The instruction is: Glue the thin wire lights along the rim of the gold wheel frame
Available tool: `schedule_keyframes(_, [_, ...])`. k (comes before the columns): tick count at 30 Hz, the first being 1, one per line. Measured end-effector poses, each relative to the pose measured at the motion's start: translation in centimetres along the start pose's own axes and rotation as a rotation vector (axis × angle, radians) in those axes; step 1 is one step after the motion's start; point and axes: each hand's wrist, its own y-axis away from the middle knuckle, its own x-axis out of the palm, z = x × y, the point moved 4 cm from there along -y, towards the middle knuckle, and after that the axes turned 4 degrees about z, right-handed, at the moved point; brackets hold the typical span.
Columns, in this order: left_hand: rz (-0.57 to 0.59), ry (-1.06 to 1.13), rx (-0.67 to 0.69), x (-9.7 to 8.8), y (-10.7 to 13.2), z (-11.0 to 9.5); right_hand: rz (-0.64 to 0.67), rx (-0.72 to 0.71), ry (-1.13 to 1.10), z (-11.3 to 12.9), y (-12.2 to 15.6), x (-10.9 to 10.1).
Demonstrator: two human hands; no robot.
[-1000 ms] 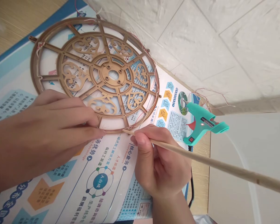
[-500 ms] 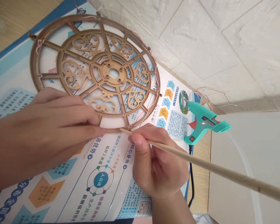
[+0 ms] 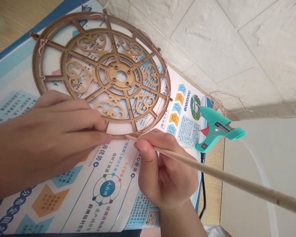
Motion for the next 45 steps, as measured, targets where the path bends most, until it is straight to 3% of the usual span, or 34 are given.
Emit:
schedule_keyframes(5, [0.002, -0.004, 0.000, 0.0, -0.1, 0.0, -0.031, -0.055, -0.017, 0.2, 0.0, 0.1])
schedule_keyframes(22, [0.016, -0.043, -0.042, 0.0, 0.1, -0.1, -0.045, -0.017, -0.080, 0.6, 0.0, 0.6])
schedule_keyframes(26, [0.022, -0.050, -0.047, 0.1, 0.0, -0.2, -0.084, -0.127, -0.110, 0.6, 0.1, 0.7])
schedule_keyframes(33, [0.012, -0.040, -0.027, -0.1, 0.0, -0.2, -0.052, -0.125, -0.094, 0.8, -0.1, 1.0])
schedule_keyframes(37, [0.023, -0.023, -0.045, -0.3, -0.1, -0.1, 0.002, -0.018, -0.046, 0.8, -0.2, 0.5])
schedule_keyframes(45, [0.039, 0.015, -0.072, -0.3, -0.1, 0.1, 0.164, 0.142, -0.006, -0.5, 1.1, -2.8])
